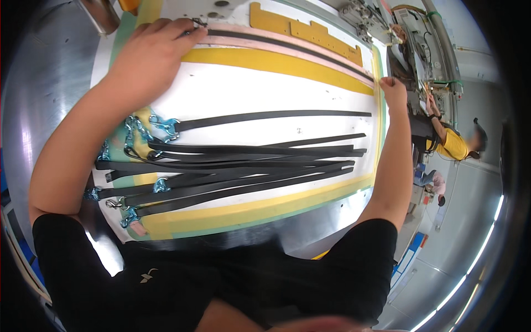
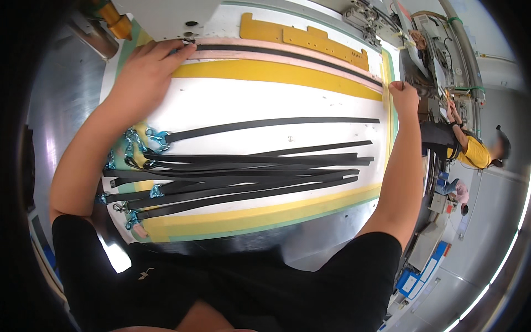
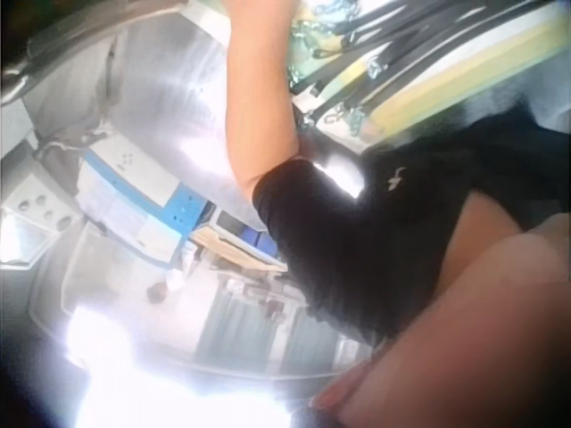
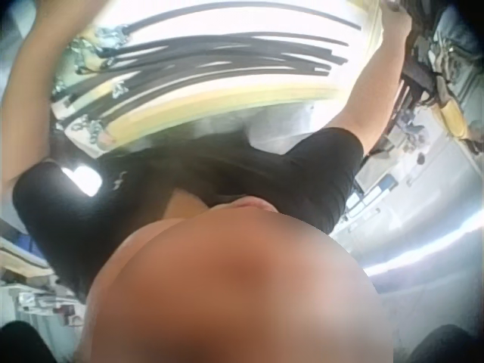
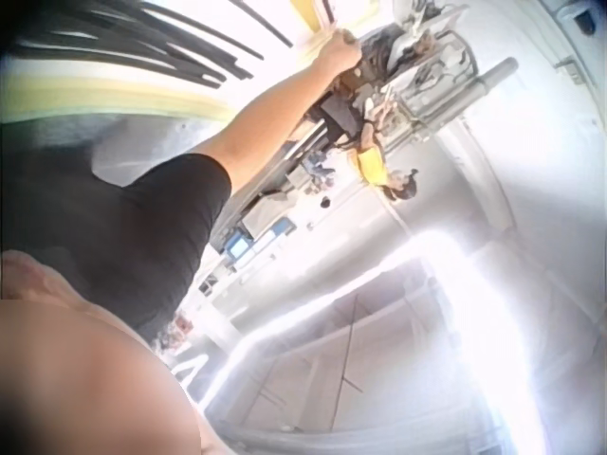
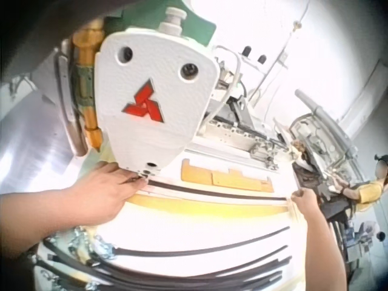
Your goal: Placing leather straps into an industrial sewing machine template and feeding them through the automated process.
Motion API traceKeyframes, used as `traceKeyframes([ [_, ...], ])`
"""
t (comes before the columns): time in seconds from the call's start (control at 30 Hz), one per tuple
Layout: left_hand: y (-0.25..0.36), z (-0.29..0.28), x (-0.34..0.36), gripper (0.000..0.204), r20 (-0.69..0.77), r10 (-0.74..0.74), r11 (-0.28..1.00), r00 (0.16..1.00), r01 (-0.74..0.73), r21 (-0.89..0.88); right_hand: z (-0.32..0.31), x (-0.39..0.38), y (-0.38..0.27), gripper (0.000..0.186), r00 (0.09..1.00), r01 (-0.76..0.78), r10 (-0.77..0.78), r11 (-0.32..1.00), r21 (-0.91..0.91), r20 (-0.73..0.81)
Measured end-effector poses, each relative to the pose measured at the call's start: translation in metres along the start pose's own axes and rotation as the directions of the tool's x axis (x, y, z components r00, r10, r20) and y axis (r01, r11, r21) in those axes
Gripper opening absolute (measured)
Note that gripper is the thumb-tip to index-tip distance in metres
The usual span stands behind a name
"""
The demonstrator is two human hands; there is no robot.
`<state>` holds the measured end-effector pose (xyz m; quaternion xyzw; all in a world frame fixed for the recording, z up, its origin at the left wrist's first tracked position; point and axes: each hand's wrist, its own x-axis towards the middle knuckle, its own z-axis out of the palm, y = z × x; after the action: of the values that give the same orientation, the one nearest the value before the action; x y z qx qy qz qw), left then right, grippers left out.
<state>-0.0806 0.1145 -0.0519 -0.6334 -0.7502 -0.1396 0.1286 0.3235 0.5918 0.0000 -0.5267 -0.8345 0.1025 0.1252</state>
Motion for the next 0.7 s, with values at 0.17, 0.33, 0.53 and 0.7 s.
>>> traceKeyframes([
  [0.17,-0.001,-0.002,-0.006,0.057,0.013,-0.024,0.999,1.000,0.024,0.038,0.031,-0.039,-0.015,0.033,0.960,0.244,-0.265,0.951,-0.191,-0.094],
  [0.33,0.006,0.005,0.002,0.052,0.020,0.003,1.000,1.000,-0.003,0.005,0.007,-0.042,-0.027,0.039,0.989,-0.006,0.037,0.979,-0.205,0.147],
  [0.53,0.001,0.001,-0.002,0.047,0.071,-0.031,0.997,0.997,0.035,-0.063,0.037,-0.063,-0.191,0.029,0.944,0.078,-0.203,0.904,0.421,0.260],
  [0.7,-0.002,-0.001,-0.003,0.044,0.035,-0.004,0.994,0.999,0.008,-0.108,0.080,-0.125,-0.346,0.033,0.739,-0.052,-0.421,0.743,0.667,0.526],
])
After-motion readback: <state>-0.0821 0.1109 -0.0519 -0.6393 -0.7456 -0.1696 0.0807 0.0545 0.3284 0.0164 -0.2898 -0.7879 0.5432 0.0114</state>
